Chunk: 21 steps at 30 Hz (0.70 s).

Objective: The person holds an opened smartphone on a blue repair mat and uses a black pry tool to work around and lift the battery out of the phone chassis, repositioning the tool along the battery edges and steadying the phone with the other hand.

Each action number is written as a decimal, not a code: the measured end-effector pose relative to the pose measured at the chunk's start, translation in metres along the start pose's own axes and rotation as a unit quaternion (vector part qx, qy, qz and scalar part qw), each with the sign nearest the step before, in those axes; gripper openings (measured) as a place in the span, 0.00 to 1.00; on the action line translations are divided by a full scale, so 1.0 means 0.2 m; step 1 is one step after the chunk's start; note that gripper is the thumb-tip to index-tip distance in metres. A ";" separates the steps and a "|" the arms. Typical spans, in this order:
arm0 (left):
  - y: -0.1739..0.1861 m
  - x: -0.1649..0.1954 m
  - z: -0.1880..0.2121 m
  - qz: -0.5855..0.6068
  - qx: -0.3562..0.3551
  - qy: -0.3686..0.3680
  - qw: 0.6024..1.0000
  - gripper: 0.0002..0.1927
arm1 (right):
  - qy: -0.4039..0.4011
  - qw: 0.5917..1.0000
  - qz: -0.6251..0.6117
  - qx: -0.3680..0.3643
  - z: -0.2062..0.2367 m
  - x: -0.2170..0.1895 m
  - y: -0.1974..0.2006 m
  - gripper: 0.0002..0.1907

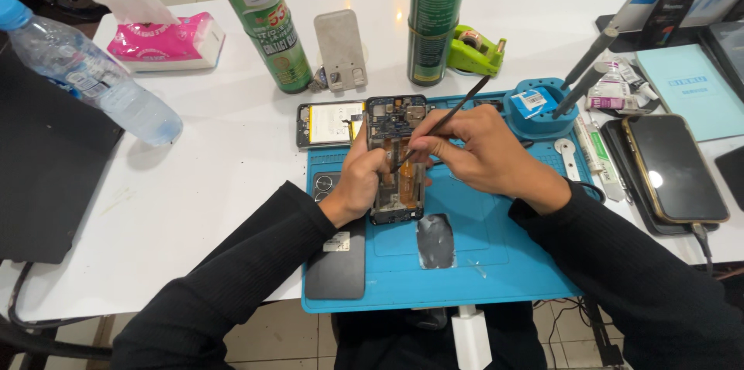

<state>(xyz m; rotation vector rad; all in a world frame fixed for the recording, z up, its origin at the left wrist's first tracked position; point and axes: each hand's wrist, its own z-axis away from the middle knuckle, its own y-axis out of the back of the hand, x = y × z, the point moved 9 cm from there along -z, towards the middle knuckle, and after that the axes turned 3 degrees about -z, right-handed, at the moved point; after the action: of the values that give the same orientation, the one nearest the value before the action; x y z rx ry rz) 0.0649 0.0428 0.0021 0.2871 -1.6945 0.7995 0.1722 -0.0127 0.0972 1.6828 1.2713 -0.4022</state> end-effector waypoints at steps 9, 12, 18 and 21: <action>0.00 -0.02 0.02 0.008 0.004 -0.004 1.000 0.33 | 0.001 0.999 0.043 -0.012 0.00 -0.01 -0.03 0.06; -0.02 0.00 0.02 0.011 -0.013 -0.017 1.000 0.33 | -0.043 0.999 -0.031 -0.007 0.00 0.03 -0.03 0.07; 0.01 -0.02 0.02 0.019 0.021 0.024 0.999 0.33 | 0.001 0.999 0.045 -0.009 0.00 -0.02 -0.01 0.07; -0.02 -0.02 0.03 0.027 -0.004 0.013 1.000 0.34 | -0.044 0.999 -0.027 -0.002 0.00 0.01 0.01 0.07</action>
<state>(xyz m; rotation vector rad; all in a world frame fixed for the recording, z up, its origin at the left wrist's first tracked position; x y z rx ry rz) 0.0643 0.0353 -0.0011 0.2253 -1.6877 0.8329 0.1757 -0.0117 0.0967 1.6122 1.2550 -0.4999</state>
